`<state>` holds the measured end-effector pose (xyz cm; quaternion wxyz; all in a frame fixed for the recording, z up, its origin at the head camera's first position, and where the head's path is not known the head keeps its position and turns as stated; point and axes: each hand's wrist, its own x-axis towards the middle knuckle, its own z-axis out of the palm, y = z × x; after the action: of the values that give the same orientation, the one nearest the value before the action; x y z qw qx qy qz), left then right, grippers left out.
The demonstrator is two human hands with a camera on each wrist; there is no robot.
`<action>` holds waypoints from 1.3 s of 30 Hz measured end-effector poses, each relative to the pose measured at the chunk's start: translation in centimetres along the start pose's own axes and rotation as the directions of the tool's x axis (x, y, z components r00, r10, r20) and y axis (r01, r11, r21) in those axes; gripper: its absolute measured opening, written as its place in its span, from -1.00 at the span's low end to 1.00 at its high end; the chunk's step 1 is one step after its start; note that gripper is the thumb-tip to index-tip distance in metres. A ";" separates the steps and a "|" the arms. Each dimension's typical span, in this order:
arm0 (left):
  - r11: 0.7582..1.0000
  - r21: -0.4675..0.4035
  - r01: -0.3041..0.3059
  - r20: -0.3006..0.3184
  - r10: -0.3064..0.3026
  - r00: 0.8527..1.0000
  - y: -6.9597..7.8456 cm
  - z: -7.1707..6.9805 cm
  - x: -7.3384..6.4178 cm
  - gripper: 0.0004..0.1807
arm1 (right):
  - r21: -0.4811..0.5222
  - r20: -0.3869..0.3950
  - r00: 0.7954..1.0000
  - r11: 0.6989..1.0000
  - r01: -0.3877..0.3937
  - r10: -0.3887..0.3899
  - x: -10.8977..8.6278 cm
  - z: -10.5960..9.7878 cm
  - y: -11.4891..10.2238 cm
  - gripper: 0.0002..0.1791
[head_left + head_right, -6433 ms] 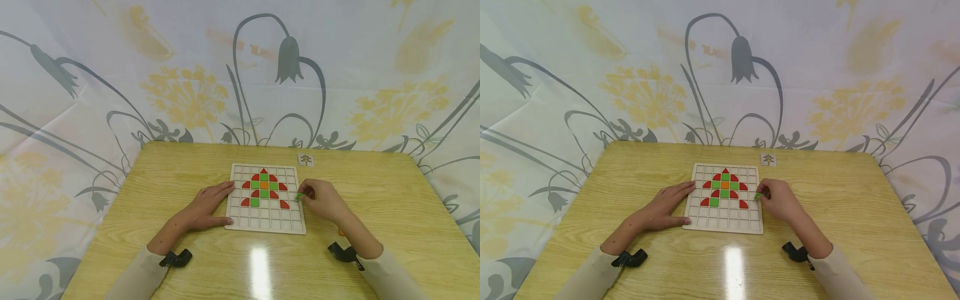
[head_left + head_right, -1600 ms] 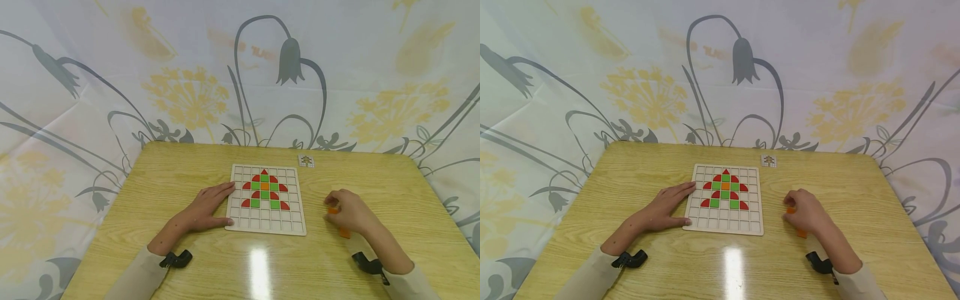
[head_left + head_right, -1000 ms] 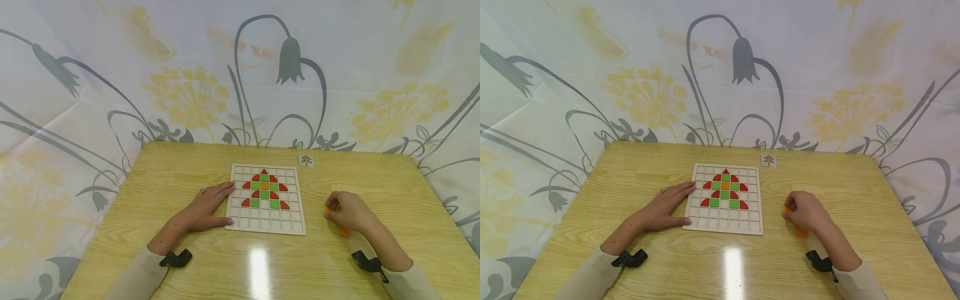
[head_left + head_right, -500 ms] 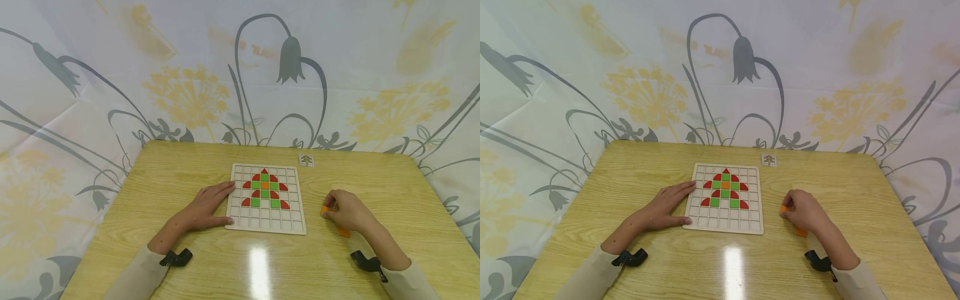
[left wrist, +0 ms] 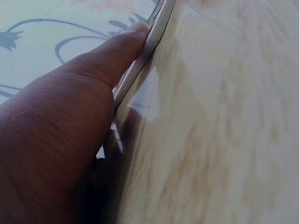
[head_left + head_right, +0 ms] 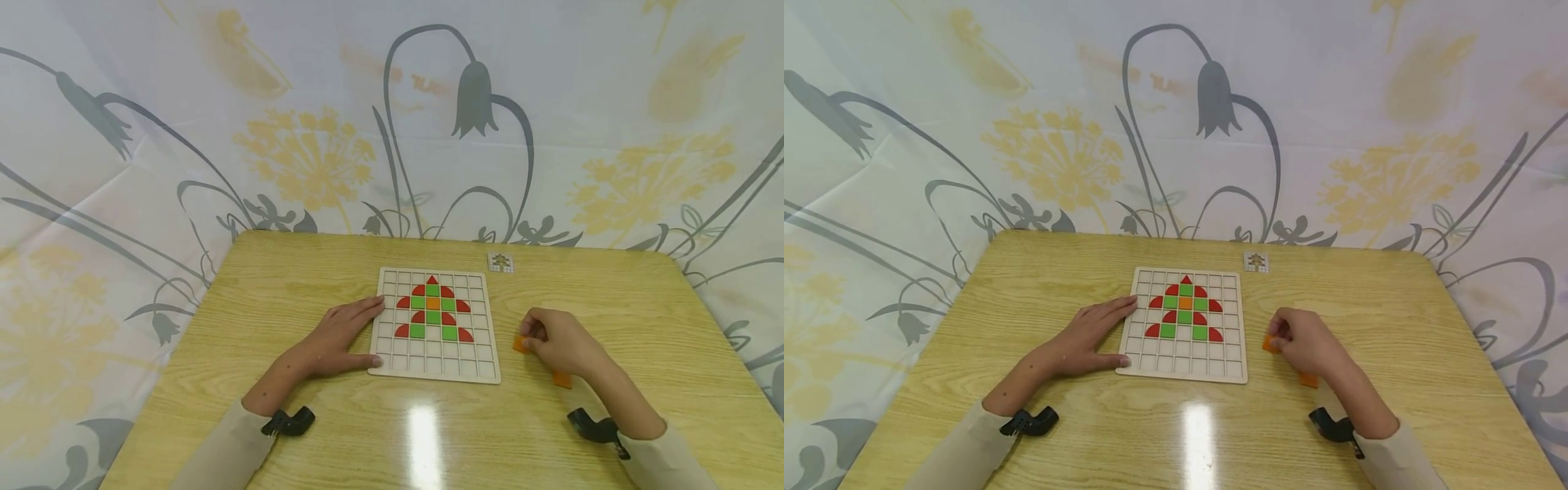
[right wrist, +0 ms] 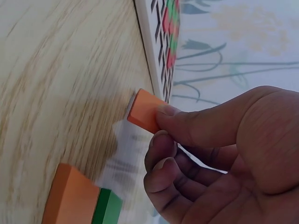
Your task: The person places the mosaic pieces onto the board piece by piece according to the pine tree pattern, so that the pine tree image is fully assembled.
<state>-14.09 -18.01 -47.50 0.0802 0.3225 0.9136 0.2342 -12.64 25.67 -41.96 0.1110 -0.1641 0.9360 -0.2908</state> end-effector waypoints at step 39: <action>1.000 0.000 -0.001 -0.001 0.001 1.000 0.2 -0.1 -0.1 0.10 | 0.092 0.007 0.993 0.989 0.116 -0.117 3.5 1.9 -4.6 -0.90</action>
<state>-13.95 -17.98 -47.32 0.0794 0.3227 0.9135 0.2345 -14.23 19.83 -41.19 0.1068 -0.2151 0.9099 -0.3382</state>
